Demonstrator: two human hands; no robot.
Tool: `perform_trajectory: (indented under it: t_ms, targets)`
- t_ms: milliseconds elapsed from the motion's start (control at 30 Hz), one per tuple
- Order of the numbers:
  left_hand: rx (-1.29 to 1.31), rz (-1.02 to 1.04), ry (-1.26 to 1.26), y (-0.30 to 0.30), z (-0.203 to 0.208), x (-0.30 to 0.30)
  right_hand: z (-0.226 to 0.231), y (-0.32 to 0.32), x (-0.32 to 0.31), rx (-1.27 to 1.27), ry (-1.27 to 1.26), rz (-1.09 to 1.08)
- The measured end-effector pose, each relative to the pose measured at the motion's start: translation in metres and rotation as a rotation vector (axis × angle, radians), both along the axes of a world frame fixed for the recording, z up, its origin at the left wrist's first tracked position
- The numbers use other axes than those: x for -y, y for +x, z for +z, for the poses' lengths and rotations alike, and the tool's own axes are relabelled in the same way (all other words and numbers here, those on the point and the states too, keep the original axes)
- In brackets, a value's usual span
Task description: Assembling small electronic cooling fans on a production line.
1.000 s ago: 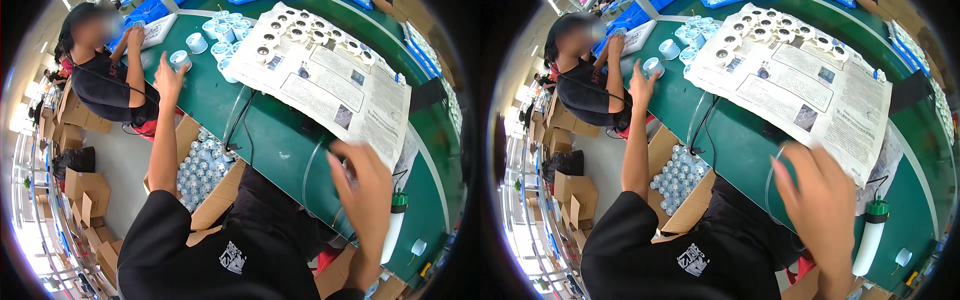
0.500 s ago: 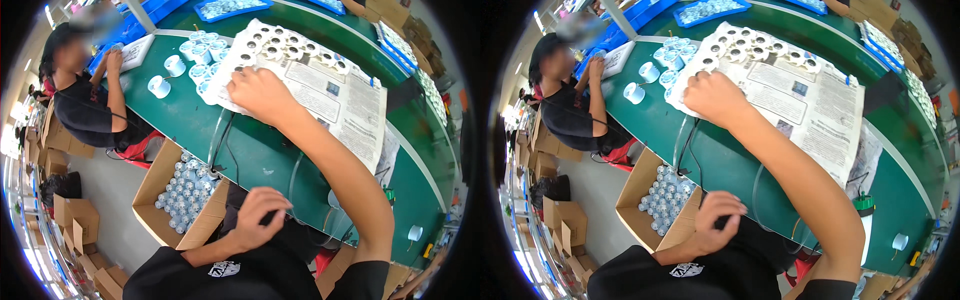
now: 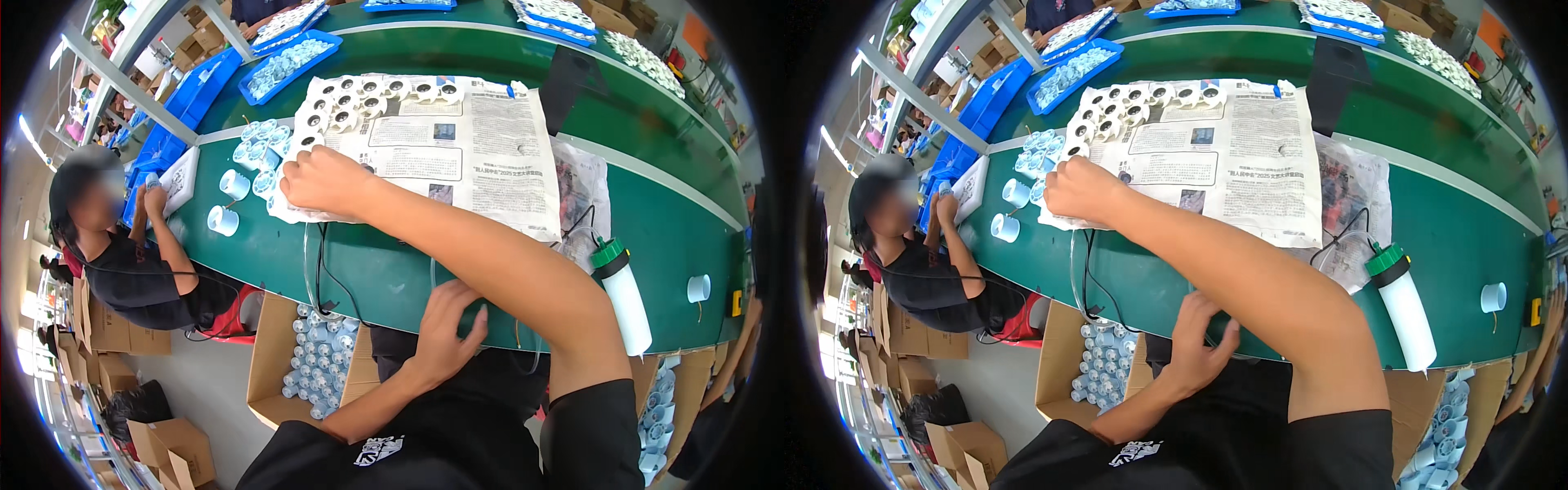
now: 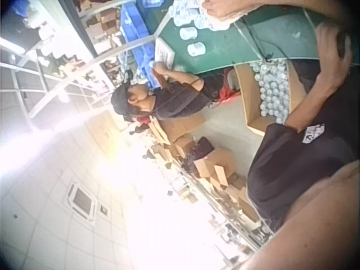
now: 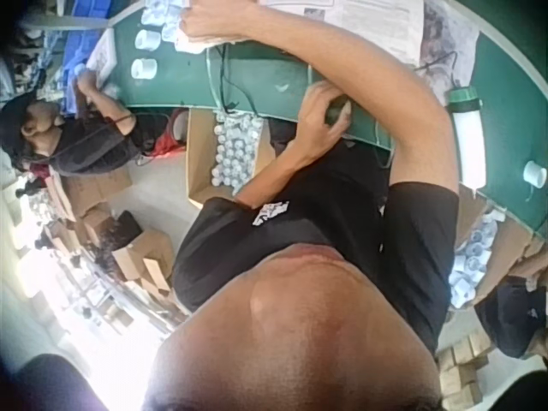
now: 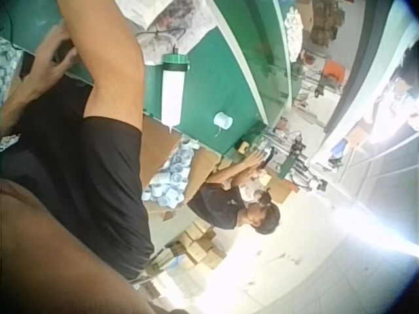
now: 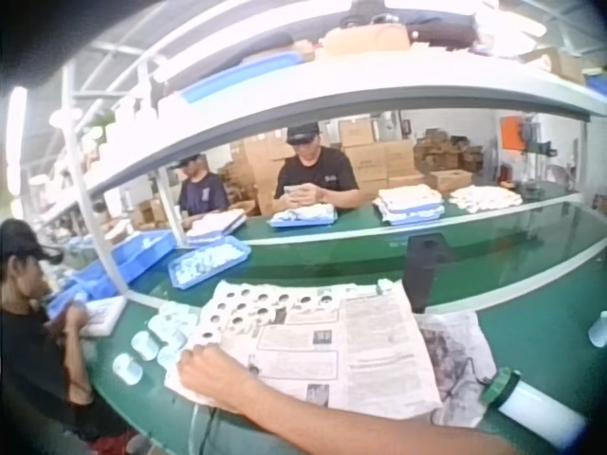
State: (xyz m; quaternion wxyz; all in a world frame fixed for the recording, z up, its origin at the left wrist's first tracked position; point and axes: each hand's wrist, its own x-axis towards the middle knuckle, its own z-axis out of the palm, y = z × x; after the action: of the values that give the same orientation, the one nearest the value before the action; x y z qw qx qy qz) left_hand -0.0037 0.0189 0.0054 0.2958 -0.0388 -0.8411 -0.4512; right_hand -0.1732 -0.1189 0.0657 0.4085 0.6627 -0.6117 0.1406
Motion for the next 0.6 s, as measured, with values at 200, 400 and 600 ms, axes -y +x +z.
perform_trajectory:
  t_ms: [200, 400, 600]
  targets:
    - [0.195, -0.095, -0.091, -0.010, 0.006, -0.020, 0.003, 0.007, -0.008, -0.032, 0.058, -0.063]
    - [0.251, -0.045, -0.117, -0.021, 0.004, -0.033, 0.016, 0.022, -0.085, 0.009, 0.030, 0.013]
    - [0.517, -0.178, -0.113, -0.018, -0.003, -0.023, 0.032, 0.046, -0.238, 0.179, 0.081, -0.010]
